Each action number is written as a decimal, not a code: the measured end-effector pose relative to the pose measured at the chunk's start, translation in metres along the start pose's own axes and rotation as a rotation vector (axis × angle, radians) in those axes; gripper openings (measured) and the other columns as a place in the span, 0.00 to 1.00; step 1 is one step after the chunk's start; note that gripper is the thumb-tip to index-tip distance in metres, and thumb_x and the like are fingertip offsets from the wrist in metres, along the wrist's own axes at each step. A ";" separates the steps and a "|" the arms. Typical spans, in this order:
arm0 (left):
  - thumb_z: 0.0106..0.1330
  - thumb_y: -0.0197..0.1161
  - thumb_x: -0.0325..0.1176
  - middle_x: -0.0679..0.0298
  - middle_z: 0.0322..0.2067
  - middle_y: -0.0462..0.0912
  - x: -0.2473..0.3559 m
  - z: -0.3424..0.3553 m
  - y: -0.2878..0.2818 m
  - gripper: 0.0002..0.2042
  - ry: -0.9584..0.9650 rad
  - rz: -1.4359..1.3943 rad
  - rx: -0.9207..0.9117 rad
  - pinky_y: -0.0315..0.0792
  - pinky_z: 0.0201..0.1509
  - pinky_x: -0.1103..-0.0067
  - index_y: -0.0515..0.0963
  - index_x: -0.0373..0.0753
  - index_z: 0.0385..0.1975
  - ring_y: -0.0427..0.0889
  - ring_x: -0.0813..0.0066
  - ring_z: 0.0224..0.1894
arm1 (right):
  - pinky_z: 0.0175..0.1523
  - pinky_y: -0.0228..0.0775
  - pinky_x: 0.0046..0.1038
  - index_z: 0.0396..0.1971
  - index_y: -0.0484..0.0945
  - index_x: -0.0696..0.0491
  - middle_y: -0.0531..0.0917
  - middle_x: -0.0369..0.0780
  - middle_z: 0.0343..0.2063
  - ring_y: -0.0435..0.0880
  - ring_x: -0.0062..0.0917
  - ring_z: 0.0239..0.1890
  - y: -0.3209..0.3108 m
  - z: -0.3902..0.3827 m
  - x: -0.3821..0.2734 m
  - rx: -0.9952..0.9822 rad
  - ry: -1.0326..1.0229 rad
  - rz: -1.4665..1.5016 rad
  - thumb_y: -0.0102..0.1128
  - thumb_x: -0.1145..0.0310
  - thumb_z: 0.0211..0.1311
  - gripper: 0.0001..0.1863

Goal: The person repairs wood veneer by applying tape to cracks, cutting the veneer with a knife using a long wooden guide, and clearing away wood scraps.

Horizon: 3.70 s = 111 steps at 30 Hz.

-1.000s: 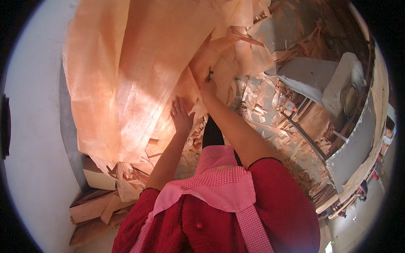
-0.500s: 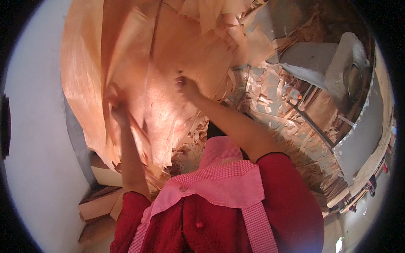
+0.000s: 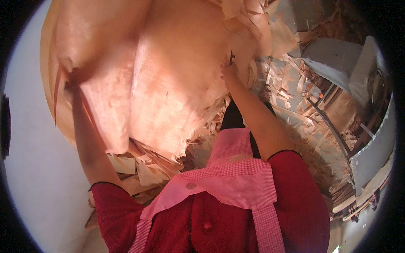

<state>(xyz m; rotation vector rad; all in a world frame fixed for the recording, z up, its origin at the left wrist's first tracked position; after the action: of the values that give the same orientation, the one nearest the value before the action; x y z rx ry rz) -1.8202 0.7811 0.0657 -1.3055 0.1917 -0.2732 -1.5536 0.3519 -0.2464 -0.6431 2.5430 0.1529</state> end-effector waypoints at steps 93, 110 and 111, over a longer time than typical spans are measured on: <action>0.62 0.54 0.30 0.69 0.28 0.76 0.179 -0.254 0.155 0.06 -0.361 -1.103 -0.900 0.66 0.36 0.87 0.75 0.34 0.31 0.72 0.84 0.30 | 0.18 0.68 0.20 0.37 0.72 0.59 0.76 0.36 0.25 0.74 0.20 0.19 0.059 -0.093 -0.038 -0.132 -0.142 0.141 0.61 0.67 0.50 0.16; 0.59 0.57 0.27 0.63 0.24 0.78 0.189 -0.261 0.088 0.03 -0.018 -0.830 -0.613 0.70 0.32 0.82 0.75 0.36 0.31 0.77 0.79 0.27 | 0.37 0.70 0.26 0.41 0.70 0.59 0.76 0.40 0.37 0.74 0.23 0.35 0.027 -0.127 -0.034 0.033 -0.321 0.381 0.62 0.71 0.49 0.19; 0.58 0.57 0.27 0.58 0.25 0.79 0.197 -0.267 0.079 0.04 0.135 -0.815 -0.588 0.72 0.30 0.79 0.75 0.37 0.31 0.79 0.70 0.26 | 0.40 0.70 0.27 0.42 0.70 0.59 0.76 0.41 0.39 0.74 0.24 0.37 0.040 -0.130 -0.043 -0.007 -0.362 0.289 0.63 0.71 0.49 0.20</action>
<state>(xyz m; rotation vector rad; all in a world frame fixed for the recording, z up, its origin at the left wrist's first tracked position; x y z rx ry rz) -1.7038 0.4934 -0.0753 -1.9093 -0.1780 -1.0586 -1.5980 0.3753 -0.1130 -0.2194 2.2675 0.3460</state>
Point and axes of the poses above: each hand's wrist, its own z-axis towards the middle knuckle, its own y-axis out of the palm, x = y × z, the point moved 2 cm from there along z, towards the middle knuckle
